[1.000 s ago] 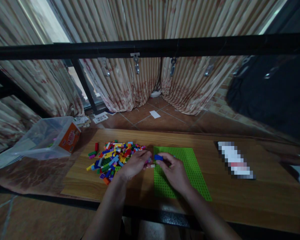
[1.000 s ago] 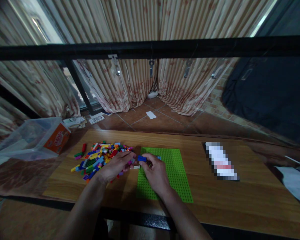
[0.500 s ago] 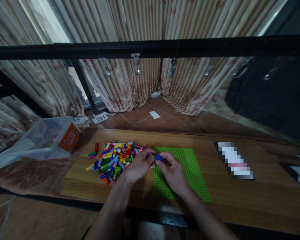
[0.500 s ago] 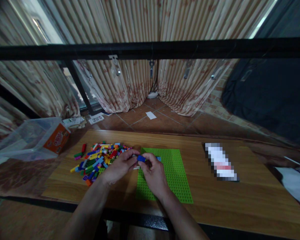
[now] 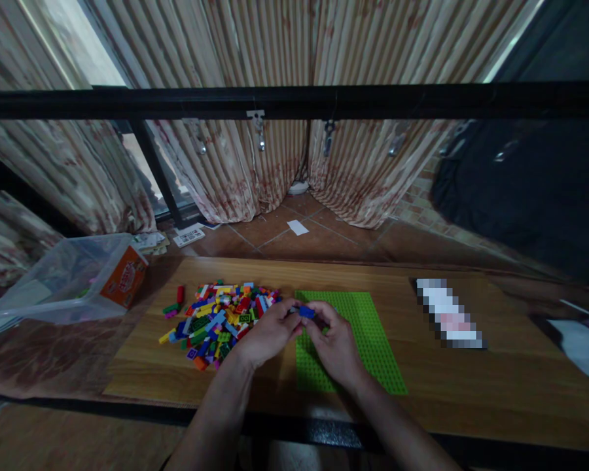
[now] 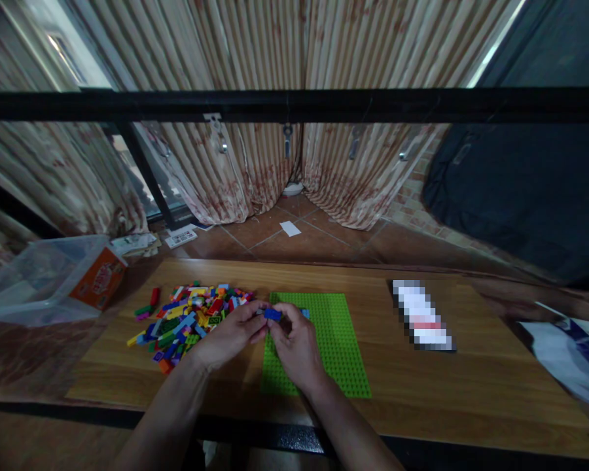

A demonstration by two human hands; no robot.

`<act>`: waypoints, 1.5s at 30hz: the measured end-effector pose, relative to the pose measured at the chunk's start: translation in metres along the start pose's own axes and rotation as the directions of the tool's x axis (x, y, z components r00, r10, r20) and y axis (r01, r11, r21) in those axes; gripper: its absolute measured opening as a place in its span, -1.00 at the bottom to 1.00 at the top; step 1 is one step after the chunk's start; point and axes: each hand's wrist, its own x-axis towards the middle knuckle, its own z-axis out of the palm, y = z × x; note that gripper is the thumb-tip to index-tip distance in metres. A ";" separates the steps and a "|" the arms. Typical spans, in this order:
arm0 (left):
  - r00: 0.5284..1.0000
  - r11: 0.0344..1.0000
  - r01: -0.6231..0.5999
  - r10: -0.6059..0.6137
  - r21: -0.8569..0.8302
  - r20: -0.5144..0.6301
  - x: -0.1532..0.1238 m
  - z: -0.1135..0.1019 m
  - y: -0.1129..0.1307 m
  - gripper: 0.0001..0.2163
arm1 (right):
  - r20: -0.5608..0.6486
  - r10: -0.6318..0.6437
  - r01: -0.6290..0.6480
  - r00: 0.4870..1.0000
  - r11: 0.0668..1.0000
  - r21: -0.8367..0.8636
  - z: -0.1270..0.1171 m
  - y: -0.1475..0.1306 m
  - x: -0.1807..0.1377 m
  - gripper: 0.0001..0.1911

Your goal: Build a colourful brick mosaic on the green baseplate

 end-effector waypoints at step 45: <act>0.956 0.415 0.072 0.230 0.907 -0.181 -0.005 -0.054 0.007 -0.77 | 0.017 0.063 -0.041 0.998 0.801 -0.598 -0.085 0.044 0.022 -0.79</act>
